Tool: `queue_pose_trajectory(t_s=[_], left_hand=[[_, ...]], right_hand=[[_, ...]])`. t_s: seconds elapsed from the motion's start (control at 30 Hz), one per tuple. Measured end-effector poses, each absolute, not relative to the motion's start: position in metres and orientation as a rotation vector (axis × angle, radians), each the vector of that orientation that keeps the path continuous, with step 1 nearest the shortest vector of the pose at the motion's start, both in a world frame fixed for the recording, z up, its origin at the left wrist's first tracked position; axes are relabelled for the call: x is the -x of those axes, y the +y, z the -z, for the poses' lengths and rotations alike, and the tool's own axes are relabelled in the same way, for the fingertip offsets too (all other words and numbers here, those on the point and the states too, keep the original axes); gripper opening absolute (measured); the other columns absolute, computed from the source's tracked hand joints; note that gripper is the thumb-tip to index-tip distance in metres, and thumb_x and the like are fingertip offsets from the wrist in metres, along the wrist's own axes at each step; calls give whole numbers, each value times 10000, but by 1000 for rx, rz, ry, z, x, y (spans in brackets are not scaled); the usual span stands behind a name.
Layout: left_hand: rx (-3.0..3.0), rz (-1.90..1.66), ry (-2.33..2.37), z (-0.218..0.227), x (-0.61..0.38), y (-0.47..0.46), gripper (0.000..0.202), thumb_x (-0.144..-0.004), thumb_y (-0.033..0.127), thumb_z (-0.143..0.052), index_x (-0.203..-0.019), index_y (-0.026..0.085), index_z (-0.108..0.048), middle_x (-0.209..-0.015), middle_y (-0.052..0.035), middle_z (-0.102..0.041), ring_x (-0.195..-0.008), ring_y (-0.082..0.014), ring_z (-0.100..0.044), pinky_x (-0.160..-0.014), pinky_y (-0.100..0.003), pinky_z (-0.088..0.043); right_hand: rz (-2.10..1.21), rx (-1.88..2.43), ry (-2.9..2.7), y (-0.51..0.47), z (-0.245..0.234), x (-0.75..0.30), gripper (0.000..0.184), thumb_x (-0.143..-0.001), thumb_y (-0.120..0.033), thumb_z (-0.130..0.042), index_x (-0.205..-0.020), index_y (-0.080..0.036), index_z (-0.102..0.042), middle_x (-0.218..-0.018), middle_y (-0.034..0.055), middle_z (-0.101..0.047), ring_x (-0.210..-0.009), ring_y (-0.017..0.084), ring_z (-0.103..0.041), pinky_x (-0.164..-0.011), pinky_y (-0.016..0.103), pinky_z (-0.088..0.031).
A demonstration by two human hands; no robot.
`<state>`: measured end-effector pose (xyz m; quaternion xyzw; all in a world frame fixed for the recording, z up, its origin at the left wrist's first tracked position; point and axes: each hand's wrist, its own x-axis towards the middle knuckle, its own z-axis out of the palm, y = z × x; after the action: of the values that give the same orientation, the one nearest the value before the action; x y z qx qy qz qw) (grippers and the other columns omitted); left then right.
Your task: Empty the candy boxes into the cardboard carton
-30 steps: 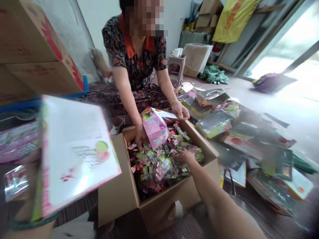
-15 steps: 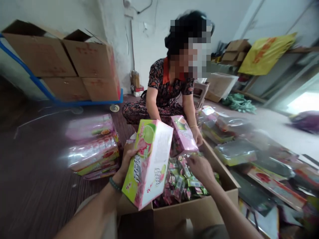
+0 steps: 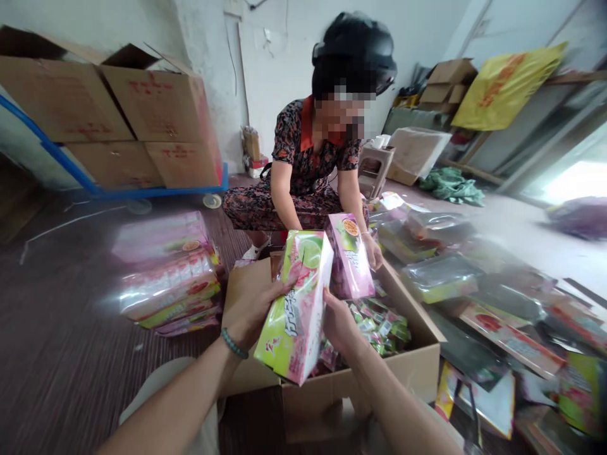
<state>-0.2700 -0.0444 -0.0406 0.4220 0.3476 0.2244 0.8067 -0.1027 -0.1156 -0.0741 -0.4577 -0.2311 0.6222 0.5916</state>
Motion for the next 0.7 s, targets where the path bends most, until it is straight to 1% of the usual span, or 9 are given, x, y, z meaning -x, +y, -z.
queue_pose_trajectory(t_s=[0.07, 0.17, 0.23, 0.3, 0.33, 0.4, 0.5, 0.6, 0.7], left_hand=[[-936, -544, 772, 34, 273, -40, 752, -715, 529, -780, -1346, 152, -623, -1064, -122, -771, -923, -324, -733, -861, -441, -572], [-1106, -613, 817, 22, 285, -35, 701, -689, 403, -823, -1319, 150, -647, -1069, -77, -772, -950, -324, -722, -846, -418, -564], [-1195, -641, 880, 17, 294, -34, 619, -699, 407, -801, -1247, 141, -692, -1096, -73, -766, -1003, -341, -706, -865, -425, -557], [-1343, -655, 973, 15, 300, -35, 626, -675, 444, -801, -1217, 144, -716, -1156, -83, -752, -1074, -353, -682, -921, -434, -541], [-1457, -652, 1032, 15, 303, -36, 655, -657, 457, -806, -1230, 152, -719, -1191, -89, -740, -1114, -353, -665, -967, -436, -521], [-1728, -598, 1146, 18, 306, -40, 726, -638, 470, -805, -1295, 179, -701, -1233, -103, -712, -1164, -348, -636, -1047, -441, -466], [-1982, -451, 1260, 25, 311, -44, 783, -626, 490, -782, -1347, 205, -672, -1160, -125, -702, -1079, -348, -658, -1025, -468, -456], [-1824, -342, 1177, 34, 319, -46, 808, -596, 460, -797, -1338, 162, -675, -1200, -120, -717, -1118, -349, -647, -1036, -433, -451], [-1522, -235, 1006, 46, 325, -45, 704, -600, 377, -791, -1262, 150, -714, -1192, -77, -746, -1102, -323, -657, -976, -376, -484]], right_hand=[[-1131, 1229, -768, -120, 75, 102, 555, -829, -595, -679, -1215, -213, -565, -1188, 99, -707, -1073, 268, -667, -961, 436, -528], [-403, 1367, -1229, -133, 74, 102, 346, -965, -389, -573, -1272, -235, -534, -1318, 114, -628, -1211, 255, -592, -1043, 451, -467], [30, 1323, -1505, -143, 70, 104, 377, -975, -294, -568, -1343, -251, -502, -1405, 125, -568, -1343, 275, -486, -1101, 477, -406], [256, 1275, -1787, -150, 65, 110, 437, -974, -289, -586, -1394, -255, -469, -1431, 117, -557, -1413, 285, -394, -1145, 480, -328], [293, 1270, -1941, -153, 63, 115, 424, -978, -299, -584, -1385, -242, -480, -1405, 109, -581, -1417, 281, -377, -1160, 469, -290], [284, 1293, -2223, -155, 60, 126, 294, -989, -278, -563, -1272, -202, -552, -1268, 99, -654, -1336, 266, -436, -1166, 451, -245], [174, 1332, -2460, -156, 62, 143, 66, -976, -226, -554, -1012, -180, -584, -961, 67, -651, -1002, 233, -535, -1055, 434, -339], [23, 1257, -2528, -158, 64, 152, 70, -952, -246, -575, -903, -203, -552, -840, 26, -582, -816, 201, -481, -892, 384, -394], [-116, 1098, -2504, -160, 61, 153, 84, -927, -217, -556, -845, -211, -537, -829, 10, -588, -794, 177, -475, -870, 358, -385]])
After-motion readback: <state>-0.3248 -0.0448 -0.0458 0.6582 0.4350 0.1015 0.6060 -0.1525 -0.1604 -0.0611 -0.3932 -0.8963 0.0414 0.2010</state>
